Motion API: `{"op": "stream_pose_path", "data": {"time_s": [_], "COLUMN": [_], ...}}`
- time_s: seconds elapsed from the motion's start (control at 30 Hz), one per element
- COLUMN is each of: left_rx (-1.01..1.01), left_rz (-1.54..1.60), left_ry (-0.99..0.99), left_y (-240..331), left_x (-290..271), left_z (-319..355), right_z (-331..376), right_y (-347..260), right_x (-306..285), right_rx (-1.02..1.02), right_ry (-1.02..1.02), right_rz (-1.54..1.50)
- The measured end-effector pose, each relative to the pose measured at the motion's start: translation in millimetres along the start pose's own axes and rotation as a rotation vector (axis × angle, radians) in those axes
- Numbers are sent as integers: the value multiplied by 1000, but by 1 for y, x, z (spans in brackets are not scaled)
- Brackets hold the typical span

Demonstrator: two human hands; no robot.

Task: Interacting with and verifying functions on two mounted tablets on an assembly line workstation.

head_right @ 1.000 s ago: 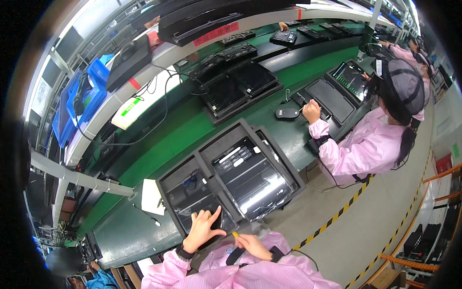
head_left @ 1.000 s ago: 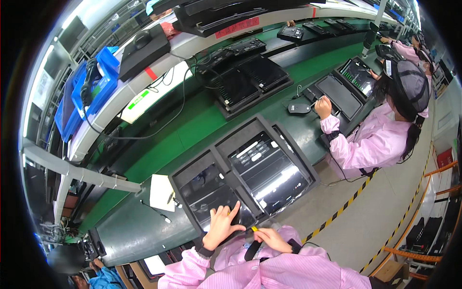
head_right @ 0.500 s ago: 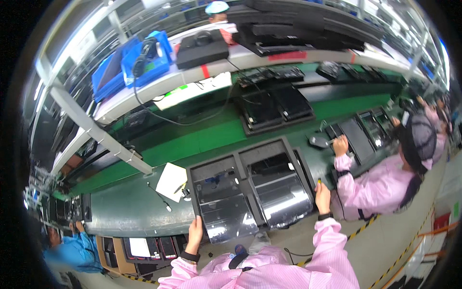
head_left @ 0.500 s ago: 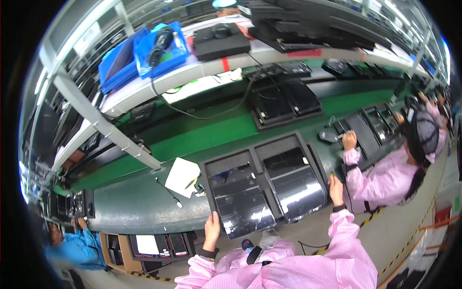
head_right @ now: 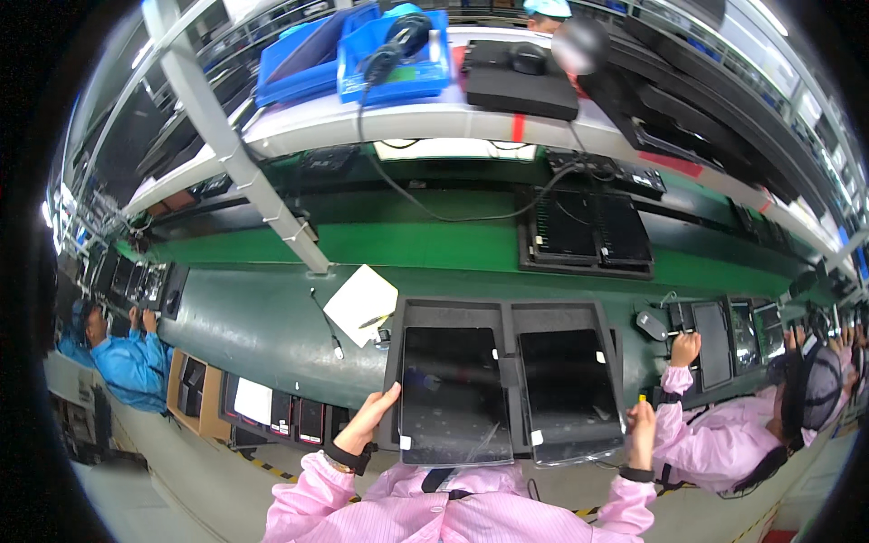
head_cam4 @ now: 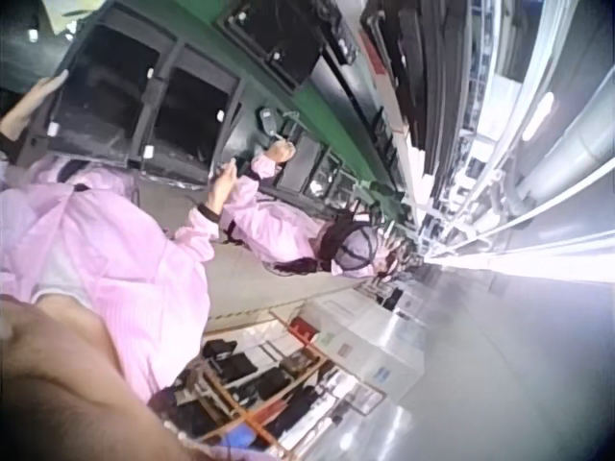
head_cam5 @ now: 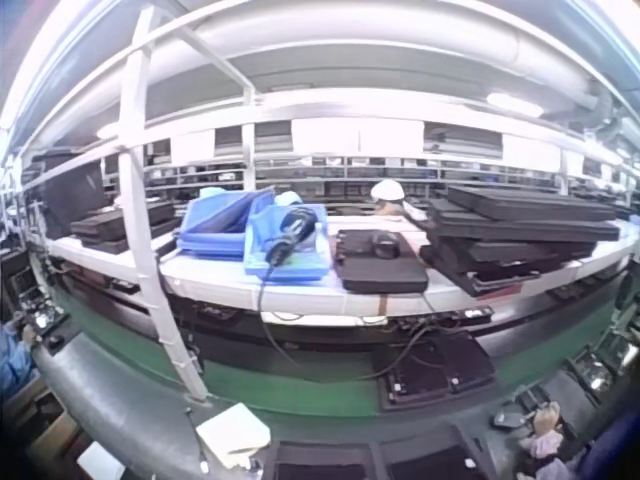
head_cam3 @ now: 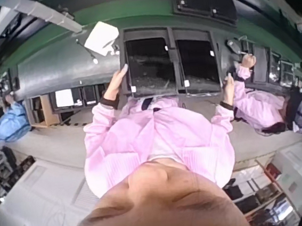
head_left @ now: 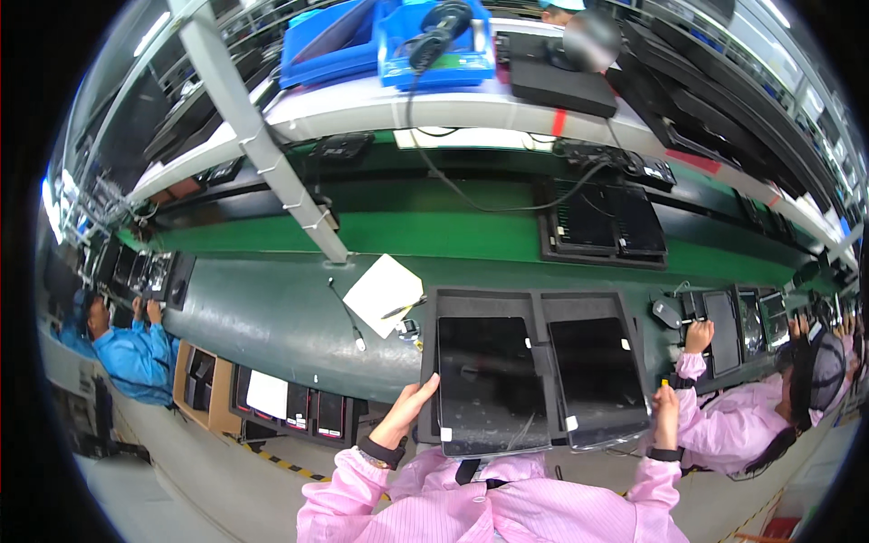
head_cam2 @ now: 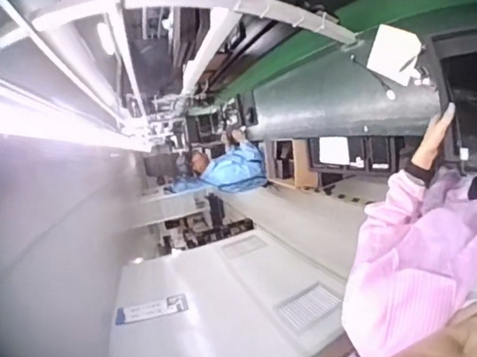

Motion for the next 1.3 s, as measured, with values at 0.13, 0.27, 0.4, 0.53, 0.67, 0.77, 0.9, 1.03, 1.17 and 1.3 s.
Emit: {"op": "stream_pose_path", "data": {"time_s": [0.13,0.27,0.4,0.53,0.67,0.77,0.9,1.03,1.17,1.3], "left_rx": [-259,-270,-242,-41,311,576,621,176,-359,827], "left_rz": [353,484,586,724,804,715,604,494,-898,-1012], "left_ry": [13,40,251,430,643,595,983,1060,1457,1094], "left_y": [33,67,57,25,-1,-9,-48,-70,19,120], "left_x": [-21,-74,-179,-300,-410,-473,-594,-692,-711,-520], "left_z": [21,68,117,177,245,272,241,175,132,47], "right_z": [18,64,97,119,167,215,255,302,332,314], "right_y": [-72,-132,-166,-170,-165,-162,-179,-196,-190,-188], "right_x": [11,72,188,346,538,673,724,668,572,477], "right_rx": [42,34,1,-19,2,149,-25,-208,-266,-233], "right_ry": [-85,-90,-251,-336,-637,-915,-834,-1073,-1159,-919], "right_rz": [-55,-423,-467,-406,-425,-452,-326,-156,138,277]}}
Point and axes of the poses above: each hand's wrist, its own z-axis away from the middle knuckle, its own x-axis out of the palm, y = z × x, the point moved 8 cm from there along -z, towards the middle knuckle, and after that the axes turned 6 degrees about z, right-handed, at the moved point
